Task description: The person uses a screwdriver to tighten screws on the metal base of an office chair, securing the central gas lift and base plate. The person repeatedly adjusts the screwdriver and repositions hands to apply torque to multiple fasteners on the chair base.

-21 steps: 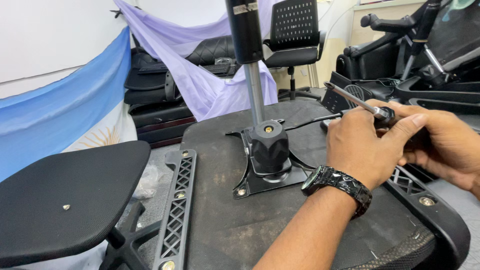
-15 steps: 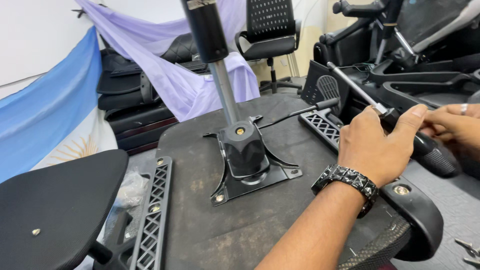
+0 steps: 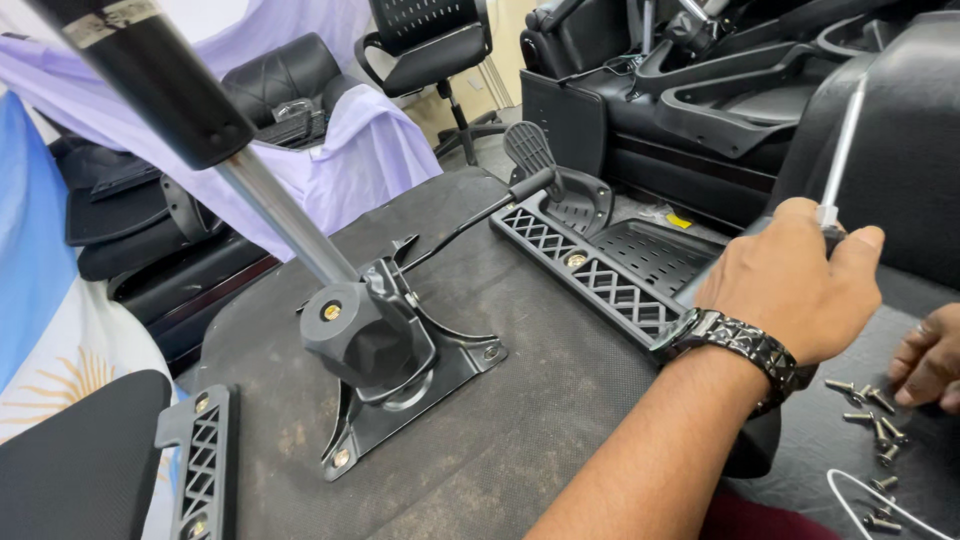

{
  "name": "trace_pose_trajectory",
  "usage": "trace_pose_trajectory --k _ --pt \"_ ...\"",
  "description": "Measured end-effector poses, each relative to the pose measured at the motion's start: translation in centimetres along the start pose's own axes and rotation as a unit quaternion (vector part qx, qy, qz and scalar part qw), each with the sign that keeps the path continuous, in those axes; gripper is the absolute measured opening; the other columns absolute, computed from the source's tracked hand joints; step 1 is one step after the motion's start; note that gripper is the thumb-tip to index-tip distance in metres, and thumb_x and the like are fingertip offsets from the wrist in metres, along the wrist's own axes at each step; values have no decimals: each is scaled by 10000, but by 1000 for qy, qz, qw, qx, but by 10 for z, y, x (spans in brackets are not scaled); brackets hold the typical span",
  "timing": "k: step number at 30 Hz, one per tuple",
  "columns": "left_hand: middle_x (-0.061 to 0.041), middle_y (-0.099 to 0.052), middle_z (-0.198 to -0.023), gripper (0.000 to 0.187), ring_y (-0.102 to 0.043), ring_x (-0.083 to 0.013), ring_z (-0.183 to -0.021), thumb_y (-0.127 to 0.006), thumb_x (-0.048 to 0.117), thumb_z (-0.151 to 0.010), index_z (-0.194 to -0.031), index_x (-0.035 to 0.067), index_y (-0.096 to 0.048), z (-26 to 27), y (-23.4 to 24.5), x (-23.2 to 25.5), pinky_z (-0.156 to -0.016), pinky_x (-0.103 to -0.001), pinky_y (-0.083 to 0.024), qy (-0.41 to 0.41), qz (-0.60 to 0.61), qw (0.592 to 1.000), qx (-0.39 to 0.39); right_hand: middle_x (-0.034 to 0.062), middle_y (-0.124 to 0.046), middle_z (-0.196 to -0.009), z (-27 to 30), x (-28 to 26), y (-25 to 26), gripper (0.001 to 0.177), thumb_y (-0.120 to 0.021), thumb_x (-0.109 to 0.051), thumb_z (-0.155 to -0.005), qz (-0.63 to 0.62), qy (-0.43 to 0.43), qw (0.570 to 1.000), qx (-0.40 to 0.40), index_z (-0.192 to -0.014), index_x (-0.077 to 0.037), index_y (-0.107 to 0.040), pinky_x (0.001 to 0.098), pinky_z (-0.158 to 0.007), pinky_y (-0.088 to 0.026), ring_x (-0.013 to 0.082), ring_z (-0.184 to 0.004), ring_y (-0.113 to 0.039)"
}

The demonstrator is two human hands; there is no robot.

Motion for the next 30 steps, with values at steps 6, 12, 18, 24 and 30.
trace_pose_trajectory --k 6,12,18,24,30 --pt "-293 -705 -1194 537 -683 -423 -1125 -585 435 -904 -1225 13 -667 -18 -1 -18 -948 -503 -529 58 -24 998 -13 159 -766 -829 -4 -2 -2 390 -927 -13 -735 -38 39 998 7 -1062 -8 -713 335 -525 -458 201 -622 -606" --pt "-285 -689 -1216 539 -667 -424 -1145 -594 418 -882 -1248 27 -652 -21 -5 -24 -946 -515 -516 61 -14 998 1 123 -767 -832 -7 -5 7 389 -980 8 -728 -23 49 997 47 -1037 -35 -749 306 -516 -503 156 -600 -641" --pt "-269 -741 -1042 487 -718 -404 -1007 -626 421 -876 -1071 -15 -720 -24 5 -22 -892 -482 -547 27 41 998 43 176 -772 -964 18 -32 46 340 -796 60 -785 -268 150 937 164 -1113 -19 -755 360 -677 -609 214 -796 -752" --pt "-152 -726 -745 246 -699 -214 -522 -646 192 -884 -973 -26 -716 -19 22 -26 -500 -362 -623 75 280 951 108 210 -752 -1057 96 -118 133 332 -741 67 -828 -374 461 780 197 -1142 -4 -656 403 -888 -624 269 -975 -749" --pt "-116 -723 -755 205 -695 -172 -532 -682 166 -864 -966 -7 -726 -4 51 -24 -469 -305 -603 72 301 943 120 195 -734 -1052 162 -175 140 307 -715 115 -835 -351 548 737 182 -1116 14 -645 412 -923 -622 266 -1018 -743"
Point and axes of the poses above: each hand's wrist, its own z-axis away from the middle knuckle, its own y-axis out of the back of the hand, x = y × z, the point moved 10 cm from there along -z, towards the middle knuckle
